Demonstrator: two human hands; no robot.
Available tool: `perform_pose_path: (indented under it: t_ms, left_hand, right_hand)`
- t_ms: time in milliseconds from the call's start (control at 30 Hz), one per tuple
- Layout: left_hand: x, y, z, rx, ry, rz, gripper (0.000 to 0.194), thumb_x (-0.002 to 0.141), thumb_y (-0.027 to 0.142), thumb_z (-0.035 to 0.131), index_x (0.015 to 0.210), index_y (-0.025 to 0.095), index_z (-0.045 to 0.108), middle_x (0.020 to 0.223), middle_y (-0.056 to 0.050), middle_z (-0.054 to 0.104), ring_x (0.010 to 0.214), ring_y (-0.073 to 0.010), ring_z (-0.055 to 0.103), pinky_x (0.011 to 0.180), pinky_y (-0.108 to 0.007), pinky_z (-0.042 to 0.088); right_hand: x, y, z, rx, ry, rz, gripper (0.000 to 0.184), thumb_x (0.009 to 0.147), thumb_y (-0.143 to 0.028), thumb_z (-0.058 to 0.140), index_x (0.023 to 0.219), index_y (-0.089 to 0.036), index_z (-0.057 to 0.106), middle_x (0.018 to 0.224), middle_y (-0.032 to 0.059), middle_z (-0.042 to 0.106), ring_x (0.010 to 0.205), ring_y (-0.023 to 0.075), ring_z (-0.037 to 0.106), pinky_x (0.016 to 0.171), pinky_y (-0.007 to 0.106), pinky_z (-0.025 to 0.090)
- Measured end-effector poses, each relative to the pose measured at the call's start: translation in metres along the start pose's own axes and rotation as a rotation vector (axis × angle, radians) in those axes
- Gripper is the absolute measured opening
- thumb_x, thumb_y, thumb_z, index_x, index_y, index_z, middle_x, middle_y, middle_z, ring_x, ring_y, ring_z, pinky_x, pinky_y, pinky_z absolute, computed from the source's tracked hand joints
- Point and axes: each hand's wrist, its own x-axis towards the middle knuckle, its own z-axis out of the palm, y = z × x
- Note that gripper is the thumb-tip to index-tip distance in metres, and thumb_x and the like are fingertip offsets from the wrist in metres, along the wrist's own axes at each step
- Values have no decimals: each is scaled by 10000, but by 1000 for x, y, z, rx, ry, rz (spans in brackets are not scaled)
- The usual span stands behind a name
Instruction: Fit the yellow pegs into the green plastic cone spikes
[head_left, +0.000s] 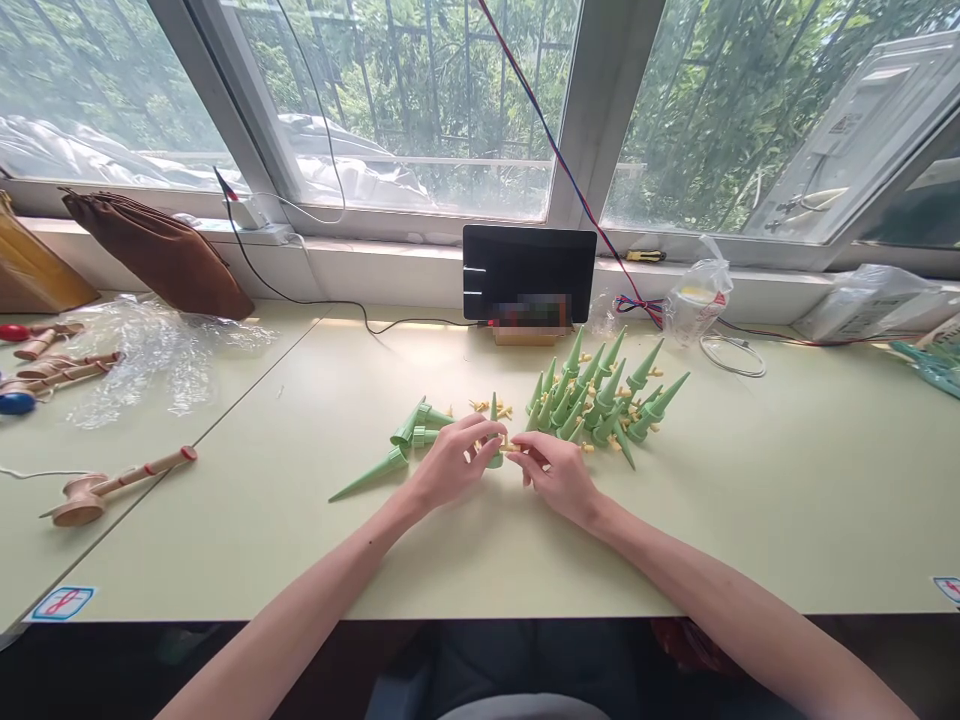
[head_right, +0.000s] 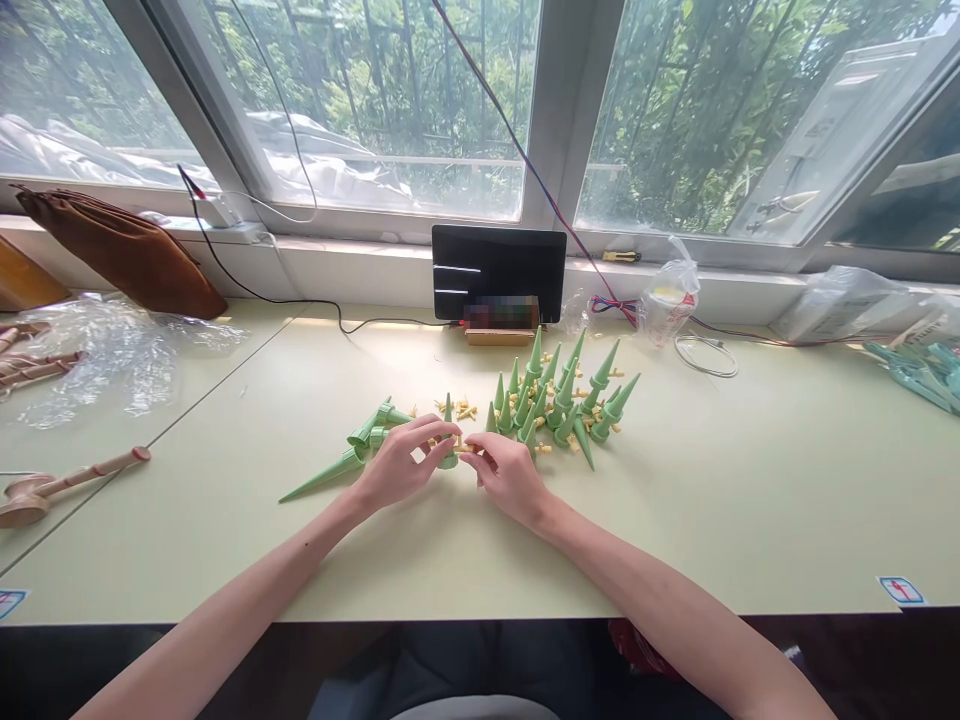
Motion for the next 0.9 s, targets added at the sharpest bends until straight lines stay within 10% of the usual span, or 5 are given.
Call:
perform_pose_path:
  t_ms: [900]
  left_hand:
    - [-1,3,1,3,0,75,156,950,179,523,1011,182,667,852,-34,623,689,-105,590,588,-208,512]
  right_hand:
    - [1,-2,-4,-60,-87,56,332,994,-388,476,776,-173,603,562,-25,544,495,103,482,550,232,400]
